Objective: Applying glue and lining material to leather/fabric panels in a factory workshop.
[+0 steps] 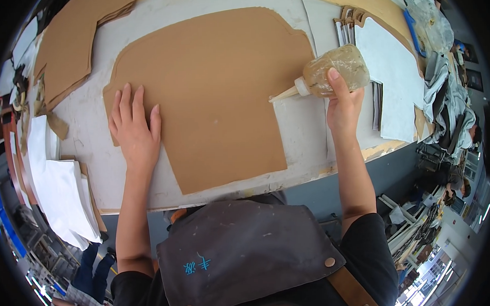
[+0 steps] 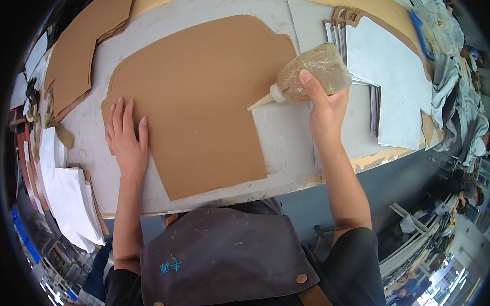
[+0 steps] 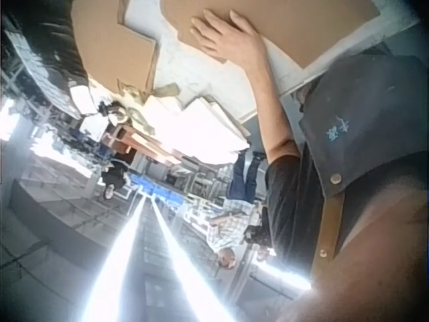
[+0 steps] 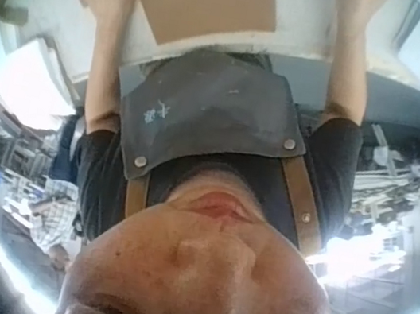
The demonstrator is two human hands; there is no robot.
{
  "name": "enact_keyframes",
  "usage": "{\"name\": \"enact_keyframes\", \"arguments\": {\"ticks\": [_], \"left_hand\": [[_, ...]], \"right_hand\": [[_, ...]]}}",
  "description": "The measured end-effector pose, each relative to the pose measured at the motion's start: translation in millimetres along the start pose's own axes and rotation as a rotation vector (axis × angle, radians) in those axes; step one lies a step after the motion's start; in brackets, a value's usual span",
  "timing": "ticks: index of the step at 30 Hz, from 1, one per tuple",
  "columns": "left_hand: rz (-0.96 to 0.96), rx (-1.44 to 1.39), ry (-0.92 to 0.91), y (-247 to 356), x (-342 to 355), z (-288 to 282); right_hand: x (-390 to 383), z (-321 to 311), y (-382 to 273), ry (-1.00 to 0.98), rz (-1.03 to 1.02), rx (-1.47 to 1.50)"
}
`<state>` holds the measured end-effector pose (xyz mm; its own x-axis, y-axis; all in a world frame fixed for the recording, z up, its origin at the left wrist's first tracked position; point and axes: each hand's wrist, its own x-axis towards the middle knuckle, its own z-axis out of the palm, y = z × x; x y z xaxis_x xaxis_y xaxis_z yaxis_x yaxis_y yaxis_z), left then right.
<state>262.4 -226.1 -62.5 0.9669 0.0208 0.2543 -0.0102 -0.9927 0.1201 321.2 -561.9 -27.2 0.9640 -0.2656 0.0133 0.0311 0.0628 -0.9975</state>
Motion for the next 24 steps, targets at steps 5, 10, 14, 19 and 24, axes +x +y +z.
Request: {"name": "enact_keyframes", "arguments": {"ticks": [5,10,14,19,24], "left_hand": [[0.016,-0.001,0.019,-1.1,0.0,1.9],[0.023,0.009,0.033,-2.0,-0.5,3.2],[0.025,0.027,0.036,-1.9,-0.3,4.3],[0.018,0.043,0.038,-3.4,-0.9,5.8],[0.037,0.042,0.059,-2.8,0.5,7.8]], "right_hand": [[-3.5,-4.0,-2.6,-0.02,0.01,-0.022],[-11.3,-15.7,-1.5,-0.097,0.046,-0.049],[-21.0,-16.9,-4.6,-0.065,0.084,-0.022],[-34.8,-22.2,-8.1,-0.045,0.11,0.002],[-50.1,-30.2,-10.6,-0.025,0.158,0.0]]}}
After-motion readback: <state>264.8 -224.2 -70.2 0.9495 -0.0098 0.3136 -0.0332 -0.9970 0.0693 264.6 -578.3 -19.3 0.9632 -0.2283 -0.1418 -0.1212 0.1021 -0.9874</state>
